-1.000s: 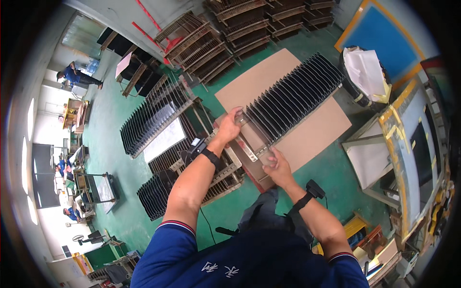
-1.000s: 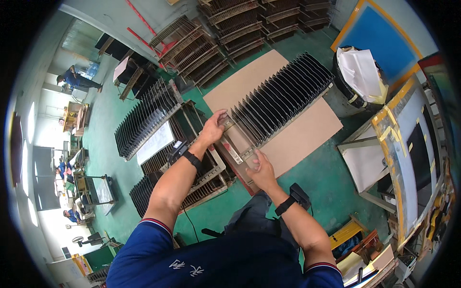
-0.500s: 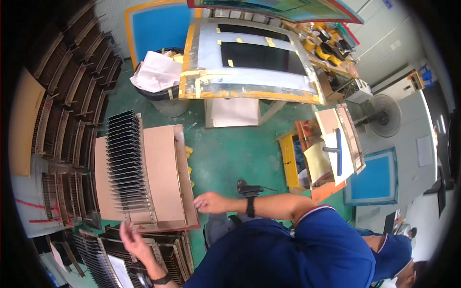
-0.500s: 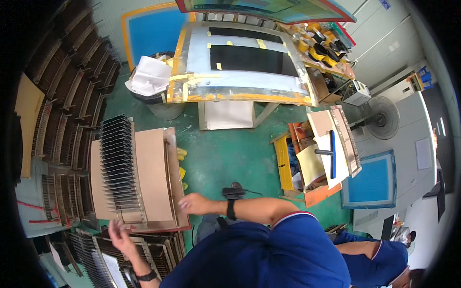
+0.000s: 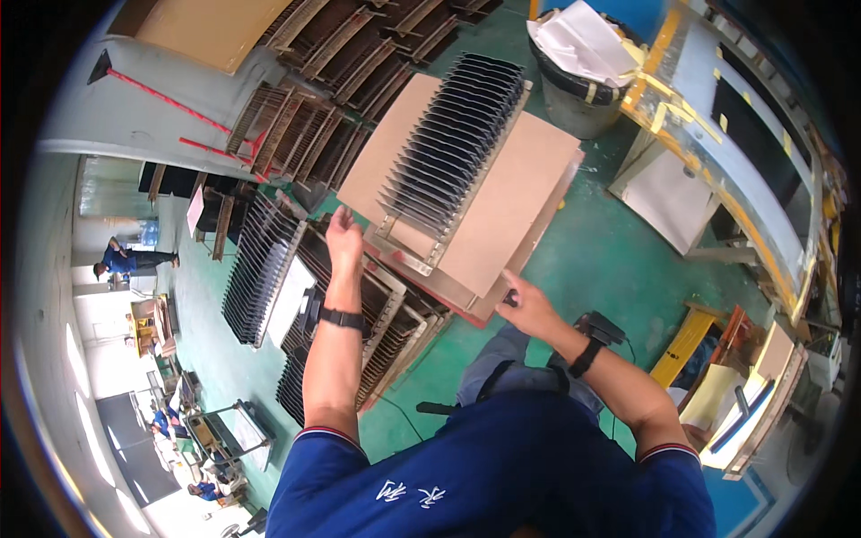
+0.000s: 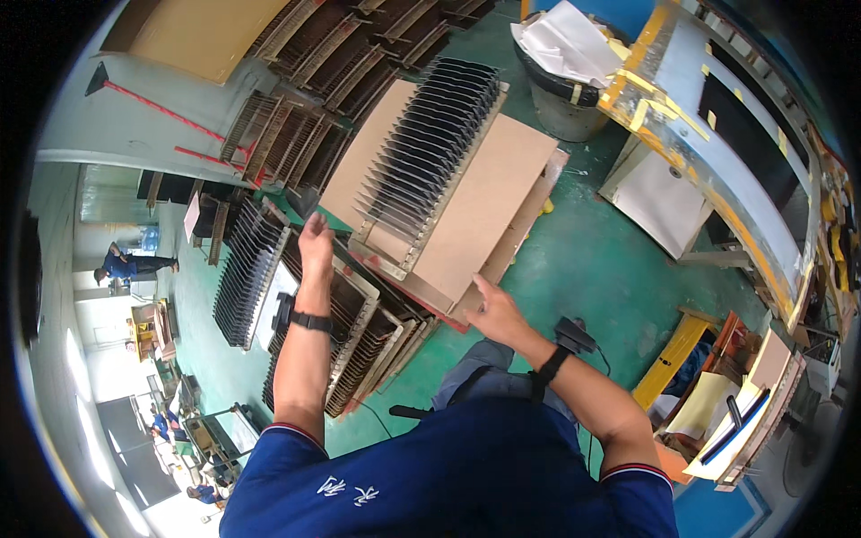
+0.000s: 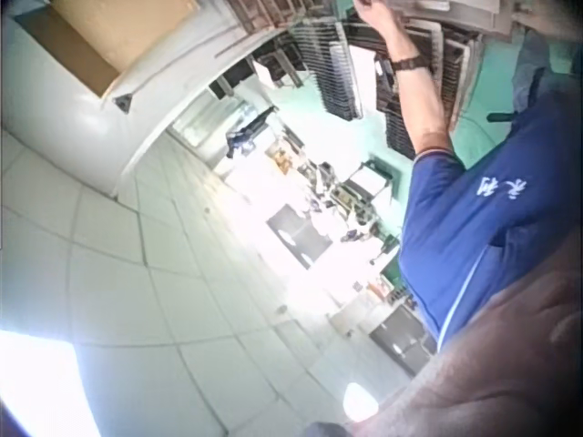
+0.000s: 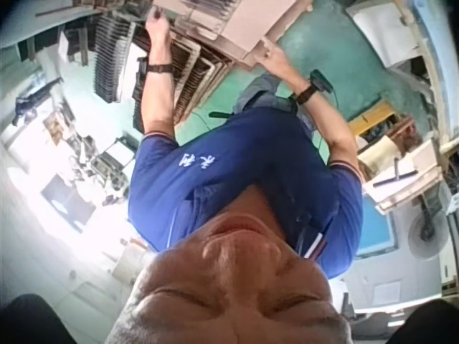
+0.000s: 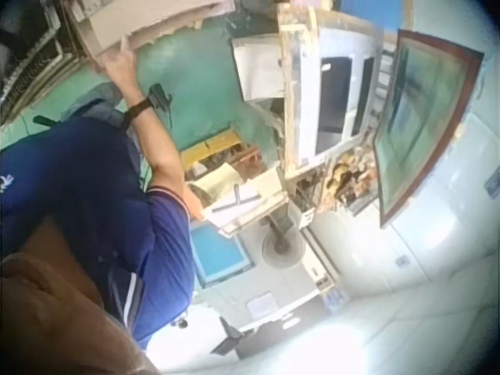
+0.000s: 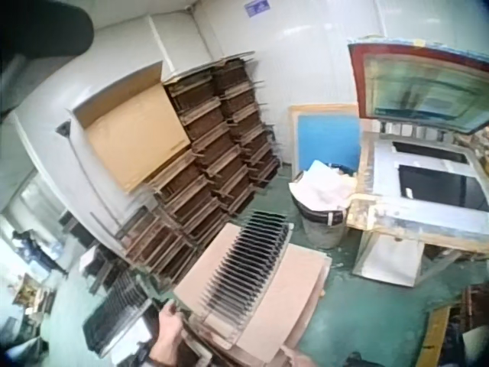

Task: Printing ink onto panels using a screen and squeegee, and organizing the printed panels onto a rack.

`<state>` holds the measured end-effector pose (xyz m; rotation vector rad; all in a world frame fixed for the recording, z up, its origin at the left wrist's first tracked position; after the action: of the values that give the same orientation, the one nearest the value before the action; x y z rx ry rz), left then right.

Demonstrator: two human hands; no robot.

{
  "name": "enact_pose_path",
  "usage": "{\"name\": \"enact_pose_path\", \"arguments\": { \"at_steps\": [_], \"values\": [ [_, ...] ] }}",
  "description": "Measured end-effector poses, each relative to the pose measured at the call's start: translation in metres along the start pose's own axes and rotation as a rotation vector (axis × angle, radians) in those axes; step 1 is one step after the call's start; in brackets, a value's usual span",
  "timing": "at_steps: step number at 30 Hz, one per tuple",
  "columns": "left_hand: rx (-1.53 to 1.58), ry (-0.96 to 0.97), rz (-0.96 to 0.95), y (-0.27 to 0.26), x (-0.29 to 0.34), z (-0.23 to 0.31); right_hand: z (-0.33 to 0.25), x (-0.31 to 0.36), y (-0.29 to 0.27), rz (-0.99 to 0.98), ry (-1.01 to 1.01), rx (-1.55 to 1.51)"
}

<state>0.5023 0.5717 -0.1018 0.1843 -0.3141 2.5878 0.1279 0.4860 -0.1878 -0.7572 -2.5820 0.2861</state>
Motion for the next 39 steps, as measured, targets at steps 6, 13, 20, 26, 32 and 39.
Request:
{"name": "enact_pose_path", "arguments": {
  "at_steps": [6,13,20,26,32,39],
  "values": [
    [-0.233,-0.046,-0.161,0.004,-0.066,-0.065,-0.041,-0.067,0.064,-0.147,0.003,0.019],
    [-0.237,-0.102,-0.324,0.020,-0.065,-0.084,-0.048,-0.099,0.087,-0.144,0.140,0.008],
    [-0.224,-0.099,-0.362,0.023,-0.068,-0.086,-0.060,-0.107,0.090,-0.123,0.146,-0.003],
    [-0.257,-0.067,-0.365,0.019,-0.074,-0.102,-0.057,-0.109,0.091,-0.122,0.160,0.031],
    [-0.264,-0.011,-0.394,0.020,-0.070,-0.099,-0.059,-0.110,0.092,-0.048,0.087,0.033],
    [-0.213,0.020,-0.311,0.014,-0.068,-0.093,-0.054,-0.109,0.097,-0.095,0.126,-0.069]
  ]
}}
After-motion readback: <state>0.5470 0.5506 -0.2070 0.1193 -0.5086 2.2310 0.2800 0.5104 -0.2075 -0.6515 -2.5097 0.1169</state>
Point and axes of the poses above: each hand's wrist, its own x-axis away from the middle knuckle, its own y-axis out of the palm, z = x × y, the point moved 9 cm from there along -x, towards the middle knuckle, and after that the axes turned 11 degrees about x, right-handed, at the moved point
